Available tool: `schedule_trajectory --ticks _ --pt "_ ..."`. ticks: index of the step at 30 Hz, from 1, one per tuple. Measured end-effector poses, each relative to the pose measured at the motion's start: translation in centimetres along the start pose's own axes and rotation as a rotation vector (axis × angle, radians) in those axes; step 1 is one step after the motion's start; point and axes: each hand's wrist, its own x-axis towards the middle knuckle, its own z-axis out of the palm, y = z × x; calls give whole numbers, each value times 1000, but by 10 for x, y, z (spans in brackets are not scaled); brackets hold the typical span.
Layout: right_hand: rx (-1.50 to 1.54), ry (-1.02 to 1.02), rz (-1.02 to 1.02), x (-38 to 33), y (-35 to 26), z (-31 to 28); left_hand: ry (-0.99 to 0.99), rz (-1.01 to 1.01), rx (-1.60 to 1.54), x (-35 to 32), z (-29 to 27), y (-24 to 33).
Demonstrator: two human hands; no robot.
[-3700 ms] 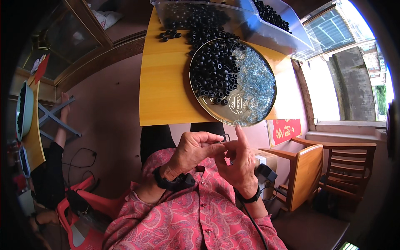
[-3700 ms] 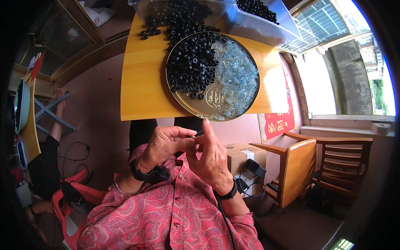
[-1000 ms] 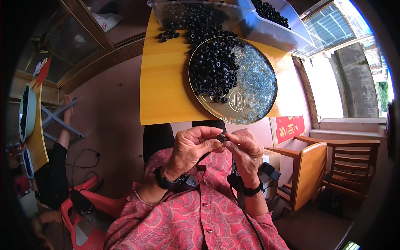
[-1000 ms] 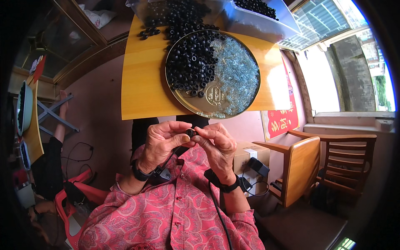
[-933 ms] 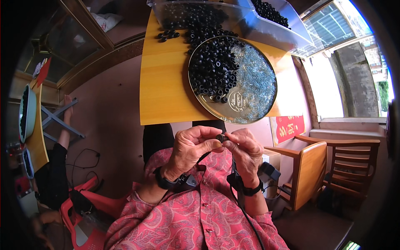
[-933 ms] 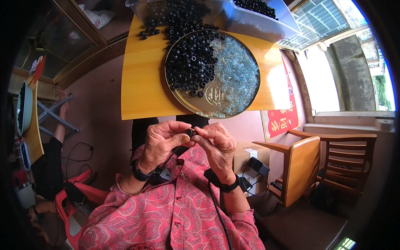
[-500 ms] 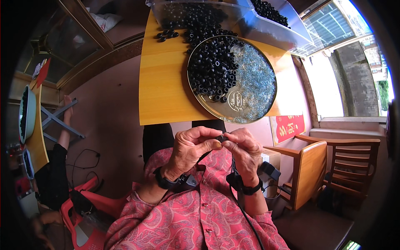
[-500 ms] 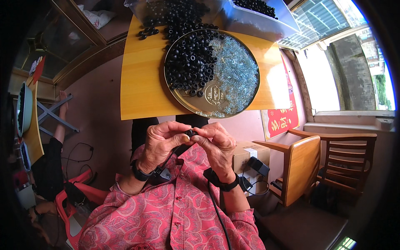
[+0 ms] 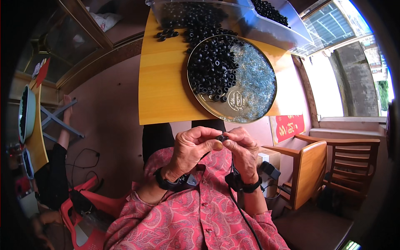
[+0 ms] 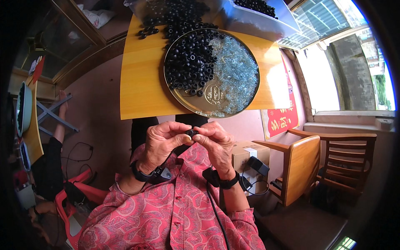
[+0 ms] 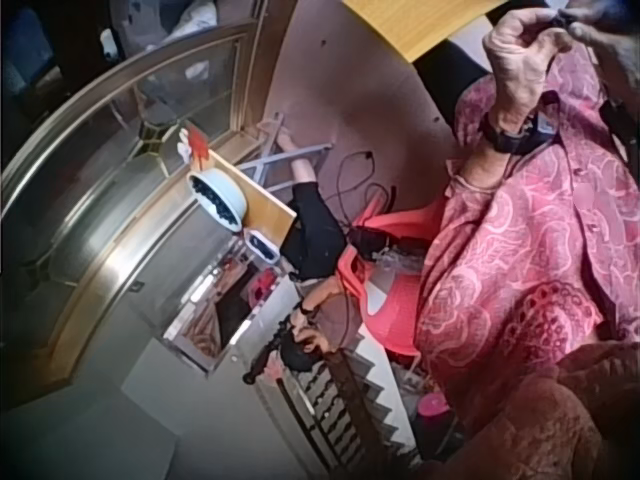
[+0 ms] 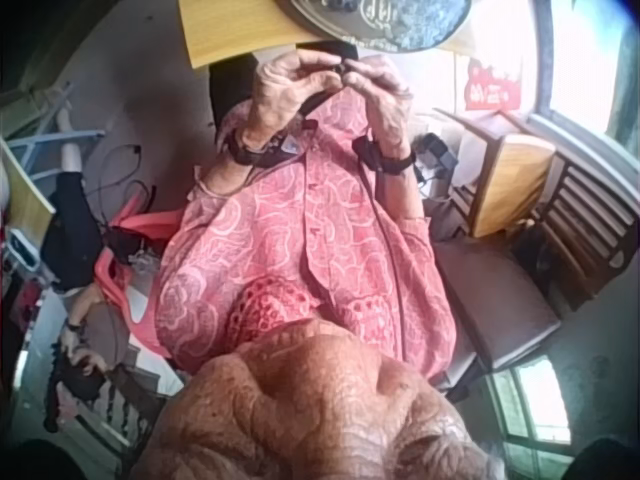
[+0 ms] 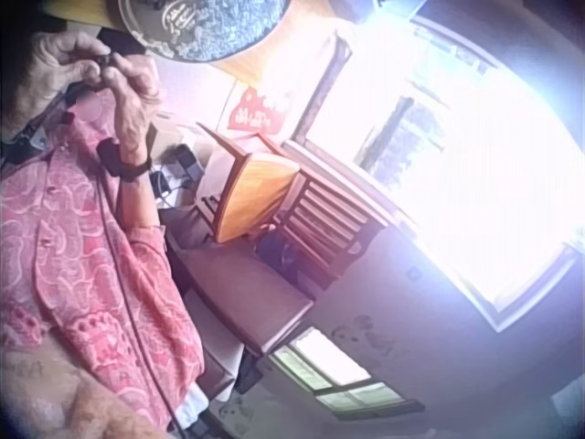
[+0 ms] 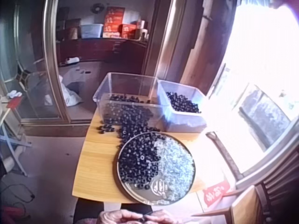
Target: Assembling small black plastic rings/gaskets onto a central component.
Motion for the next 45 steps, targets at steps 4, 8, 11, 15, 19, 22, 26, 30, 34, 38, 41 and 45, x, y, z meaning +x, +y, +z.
schedule_trajectory --ticks 4,8,11,15,19,22,26,30,34,38,41,45 --pt "13 -1 -9 0 1 1 -13 -3 -41 2 -4 -4" --pt "-108 -14 -70 0 0 1 -22 9 6 2 -7 -5" --pt "-253 -27 -144 0 -1 -1 7 -41 -28 2 -5 -3" --pt "-440 -47 -248 2 -6 0 -26 -102 -29 3 -8 4" --pt "-514 -90 -302 3 -13 2 -53 -145 -39 2 -7 9" --pt "-571 -104 -328 3 -15 3 -72 -150 -35 2 -7 10" --pt "-682 -111 -318 1 -23 6 -52 -190 -40 1 -6 13" --pt "-757 -132 -356 0 -21 5 -43 -203 -27 0 -5 11" --pt "-794 -132 -393 0 -20 8 0 -150 33 0 0 4" --pt "-824 -142 -367 -2 -18 10 30 -147 34 1 4 1" --pt "-835 -136 -350 -4 -18 11 -4 -157 46 2 2 -2" --pt "-853 -125 -332 -7 -15 10 -14 -162 87 3 0 -1"
